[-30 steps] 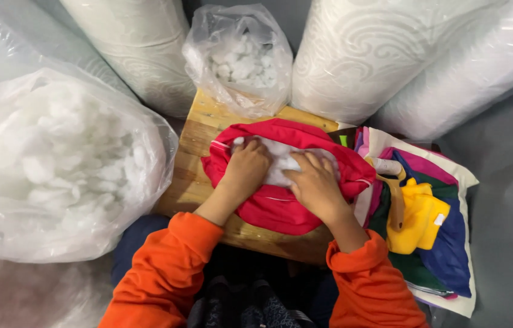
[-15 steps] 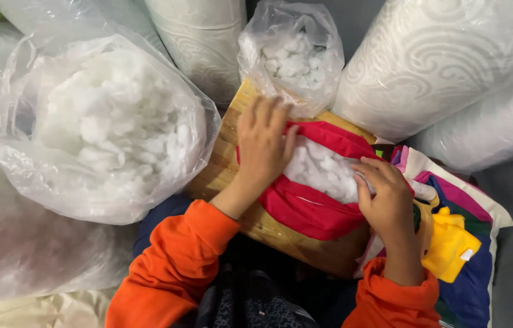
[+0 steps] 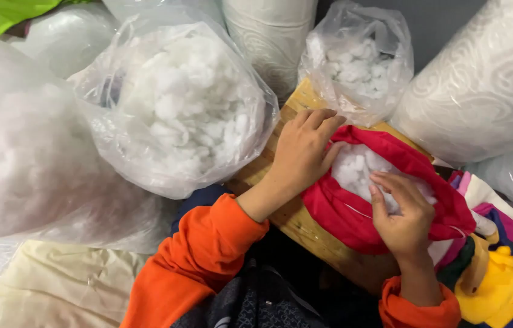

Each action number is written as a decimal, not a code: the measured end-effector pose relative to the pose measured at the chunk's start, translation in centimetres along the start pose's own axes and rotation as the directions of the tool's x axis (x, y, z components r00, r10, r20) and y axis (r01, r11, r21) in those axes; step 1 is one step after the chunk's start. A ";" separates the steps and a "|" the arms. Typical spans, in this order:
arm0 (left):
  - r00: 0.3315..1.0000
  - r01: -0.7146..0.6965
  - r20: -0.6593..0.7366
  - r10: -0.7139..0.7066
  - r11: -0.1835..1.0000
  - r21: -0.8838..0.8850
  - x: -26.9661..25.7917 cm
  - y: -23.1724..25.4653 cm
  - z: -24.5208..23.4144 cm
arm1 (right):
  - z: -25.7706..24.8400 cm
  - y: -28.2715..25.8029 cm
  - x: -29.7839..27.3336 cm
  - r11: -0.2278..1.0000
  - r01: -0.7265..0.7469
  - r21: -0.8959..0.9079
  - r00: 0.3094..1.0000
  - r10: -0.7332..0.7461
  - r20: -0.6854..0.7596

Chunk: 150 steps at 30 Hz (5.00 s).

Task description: Stuffing a red pillowcase with white fiberfill material and shaping it.

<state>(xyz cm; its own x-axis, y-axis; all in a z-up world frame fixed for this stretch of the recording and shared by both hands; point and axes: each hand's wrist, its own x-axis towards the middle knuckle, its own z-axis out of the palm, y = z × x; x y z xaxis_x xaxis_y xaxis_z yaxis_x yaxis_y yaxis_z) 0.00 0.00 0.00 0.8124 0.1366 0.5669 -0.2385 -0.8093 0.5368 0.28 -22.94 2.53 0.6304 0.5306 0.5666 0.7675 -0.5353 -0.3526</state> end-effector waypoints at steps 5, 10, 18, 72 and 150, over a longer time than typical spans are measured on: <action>0.992 0.096 -0.097 -0.083 0.986 0.140 -0.4 -4.9 -5.6 | 3.3 -8.5 4.8 0.970 0.020 0.241 0.999 -0.030 0.040; 0.876 0.334 -0.415 -0.246 0.930 0.154 -4.6 -11.1 -8.5 | 12.2 -12.9 11.0 0.886 0.143 0.442 0.987 -0.163 0.007; 0.752 0.658 -0.303 -0.585 0.643 0.393 -8.1 -13.3 -10.3 | 26.3 -15.3 18.9 0.940 0.250 0.234 0.832 -0.332 0.444; 0.849 0.446 0.443 -0.288 -0.058 -0.893 0.3 8.7 11.8 | -0.9 4.0 -2.0 0.996 0.067 -0.066 0.990 -0.075 -0.123; 0.804 0.410 0.317 -0.503 0.083 -0.908 -0.6 5.4 13.7 | -1.4 2.1 -2.0 0.987 -0.144 0.068 0.982 0.151 -0.112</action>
<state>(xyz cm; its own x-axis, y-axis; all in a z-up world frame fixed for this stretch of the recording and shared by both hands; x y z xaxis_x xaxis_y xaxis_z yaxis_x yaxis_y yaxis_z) 5.50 -12.27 -5.96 0.9420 0.3355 -0.0119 -0.1701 0.5076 0.8446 0.42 -26.03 1.68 0.7223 0.3665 0.5864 0.6745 -0.5603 -0.4807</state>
